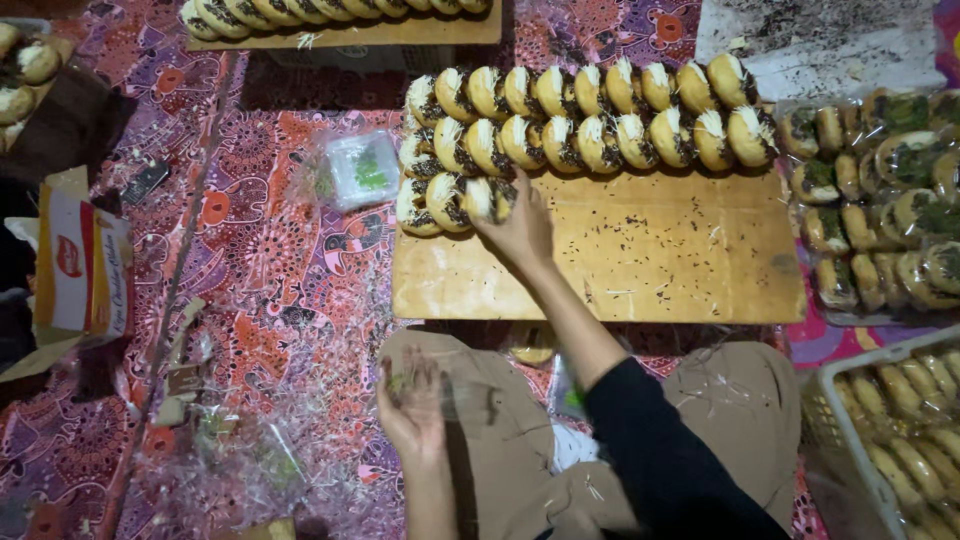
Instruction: The person sits on the floor and repeatedly picks up ring-shaped pastries from a wooden board, places them into clear plastic bags, and sets the packaged items into a white basket. The person handles the pastries one at a time throughout the clip.
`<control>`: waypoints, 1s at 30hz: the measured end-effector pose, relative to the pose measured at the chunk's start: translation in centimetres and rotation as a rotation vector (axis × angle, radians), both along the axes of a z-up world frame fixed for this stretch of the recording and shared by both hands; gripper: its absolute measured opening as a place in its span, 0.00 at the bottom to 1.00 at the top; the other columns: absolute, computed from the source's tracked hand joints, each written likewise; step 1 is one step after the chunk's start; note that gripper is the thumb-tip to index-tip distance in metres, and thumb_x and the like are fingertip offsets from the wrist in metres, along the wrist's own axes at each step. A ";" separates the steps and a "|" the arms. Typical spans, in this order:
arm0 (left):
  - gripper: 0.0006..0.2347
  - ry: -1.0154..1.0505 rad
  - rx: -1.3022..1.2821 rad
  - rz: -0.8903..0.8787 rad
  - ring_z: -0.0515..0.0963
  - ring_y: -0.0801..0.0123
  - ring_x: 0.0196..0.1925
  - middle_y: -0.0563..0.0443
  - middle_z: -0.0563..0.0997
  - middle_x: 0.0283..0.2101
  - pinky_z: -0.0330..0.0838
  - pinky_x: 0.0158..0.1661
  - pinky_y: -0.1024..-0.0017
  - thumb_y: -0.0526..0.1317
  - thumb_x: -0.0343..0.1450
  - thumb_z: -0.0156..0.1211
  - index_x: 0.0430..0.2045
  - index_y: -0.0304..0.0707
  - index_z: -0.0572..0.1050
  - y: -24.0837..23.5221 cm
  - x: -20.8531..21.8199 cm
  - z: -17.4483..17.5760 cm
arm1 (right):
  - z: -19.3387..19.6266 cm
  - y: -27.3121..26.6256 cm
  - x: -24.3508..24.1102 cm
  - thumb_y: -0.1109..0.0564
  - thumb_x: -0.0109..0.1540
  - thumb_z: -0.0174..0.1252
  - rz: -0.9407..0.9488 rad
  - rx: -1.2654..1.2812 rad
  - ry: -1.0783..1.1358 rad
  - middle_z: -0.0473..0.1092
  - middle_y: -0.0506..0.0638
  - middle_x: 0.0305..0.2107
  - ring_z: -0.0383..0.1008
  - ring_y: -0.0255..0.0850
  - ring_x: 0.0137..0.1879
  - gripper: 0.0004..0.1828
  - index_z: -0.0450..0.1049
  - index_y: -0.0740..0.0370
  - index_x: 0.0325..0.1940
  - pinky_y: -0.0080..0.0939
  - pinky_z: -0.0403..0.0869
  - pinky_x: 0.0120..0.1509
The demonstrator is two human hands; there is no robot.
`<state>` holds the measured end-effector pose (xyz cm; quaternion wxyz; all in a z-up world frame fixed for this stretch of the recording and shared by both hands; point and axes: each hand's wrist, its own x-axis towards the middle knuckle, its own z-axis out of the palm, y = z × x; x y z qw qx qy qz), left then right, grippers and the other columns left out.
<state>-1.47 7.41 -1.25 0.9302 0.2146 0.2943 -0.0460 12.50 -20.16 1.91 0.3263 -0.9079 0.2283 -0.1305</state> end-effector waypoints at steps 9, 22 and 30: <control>0.13 -0.052 -0.016 -0.026 0.72 0.44 0.65 0.31 0.73 0.62 0.66 0.64 0.43 0.44 0.73 0.56 0.48 0.41 0.74 1.9 -1.1 -0.8 | -0.3 -12.7 -16.9 0.32 0.50 0.67 0.161 -0.228 0.019 0.63 0.63 0.69 0.62 0.57 0.74 0.61 0.56 0.61 0.80 0.58 0.59 0.79; 0.24 -0.051 -0.439 -0.018 0.71 0.41 0.62 0.34 0.71 0.58 0.66 0.58 0.43 0.53 0.68 0.57 0.51 0.34 0.71 -1.9 1.5 -0.4 | -1.1 -2.6 -16.3 0.35 0.47 0.76 0.000 0.327 -0.336 0.66 0.54 0.54 0.74 0.45 0.58 0.48 0.69 0.63 0.62 0.52 0.80 0.61; 0.21 -0.258 -0.331 -0.039 0.66 0.35 0.67 0.15 0.63 0.67 0.65 0.64 0.43 0.47 0.70 0.53 0.53 0.32 0.67 -7.1 -2.9 -1.1 | 5.0 6.0 -29.9 0.47 0.46 0.77 0.155 0.320 -0.443 0.72 0.53 0.52 0.74 0.46 0.61 0.37 0.76 0.62 0.56 0.51 0.74 0.66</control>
